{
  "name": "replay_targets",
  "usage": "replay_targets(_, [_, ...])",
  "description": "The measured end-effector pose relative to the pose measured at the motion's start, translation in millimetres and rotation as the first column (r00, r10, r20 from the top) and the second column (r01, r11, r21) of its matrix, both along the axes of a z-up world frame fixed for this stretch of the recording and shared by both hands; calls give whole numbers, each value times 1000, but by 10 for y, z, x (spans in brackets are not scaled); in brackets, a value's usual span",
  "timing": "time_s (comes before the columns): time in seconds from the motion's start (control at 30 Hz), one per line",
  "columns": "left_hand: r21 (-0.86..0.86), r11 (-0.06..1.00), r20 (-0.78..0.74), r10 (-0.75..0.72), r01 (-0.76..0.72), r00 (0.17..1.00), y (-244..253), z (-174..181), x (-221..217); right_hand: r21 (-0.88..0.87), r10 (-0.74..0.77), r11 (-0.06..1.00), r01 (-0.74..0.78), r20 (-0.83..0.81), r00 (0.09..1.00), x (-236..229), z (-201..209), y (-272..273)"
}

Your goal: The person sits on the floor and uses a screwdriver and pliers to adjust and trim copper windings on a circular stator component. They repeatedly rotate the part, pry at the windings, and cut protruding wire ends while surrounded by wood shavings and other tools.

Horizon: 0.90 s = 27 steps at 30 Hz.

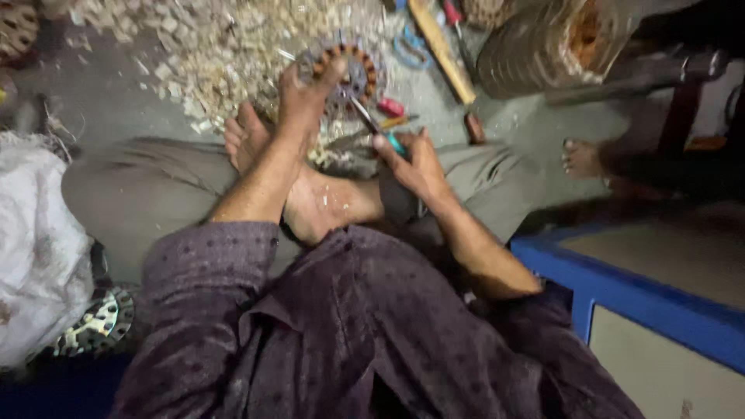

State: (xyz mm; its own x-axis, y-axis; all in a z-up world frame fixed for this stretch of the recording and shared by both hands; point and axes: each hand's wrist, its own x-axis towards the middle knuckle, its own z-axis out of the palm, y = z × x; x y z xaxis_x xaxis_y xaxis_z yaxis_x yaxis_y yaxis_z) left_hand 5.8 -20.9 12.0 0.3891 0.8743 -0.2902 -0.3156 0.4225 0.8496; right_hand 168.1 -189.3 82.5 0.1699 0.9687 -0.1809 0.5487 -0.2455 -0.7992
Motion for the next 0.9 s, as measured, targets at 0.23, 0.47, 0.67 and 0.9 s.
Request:
replay_targets(0.23, [-140, 988, 4, 64, -62, 998, 85, -183, 72, -428, -389, 903, 40, -773, 501, -85, 35, 41])
replay_targets(0.47, [-167, 974, 438, -65, 152, 897, 77, 150, -87, -378, -434, 895, -236, -858, -275, -195, -79, -37])
replay_targets(0.67, [-230, 966, 377, -23, 118, 926, 139, 400, -45, -260, -232, 960, 102, -542, 808, -118, 56, 119])
replay_targets(0.9, [-145, 988, 84, 61, -48, 995, 88, -143, 51, 63, 93, 991, -122, 344, 934, -125, 215, 66])
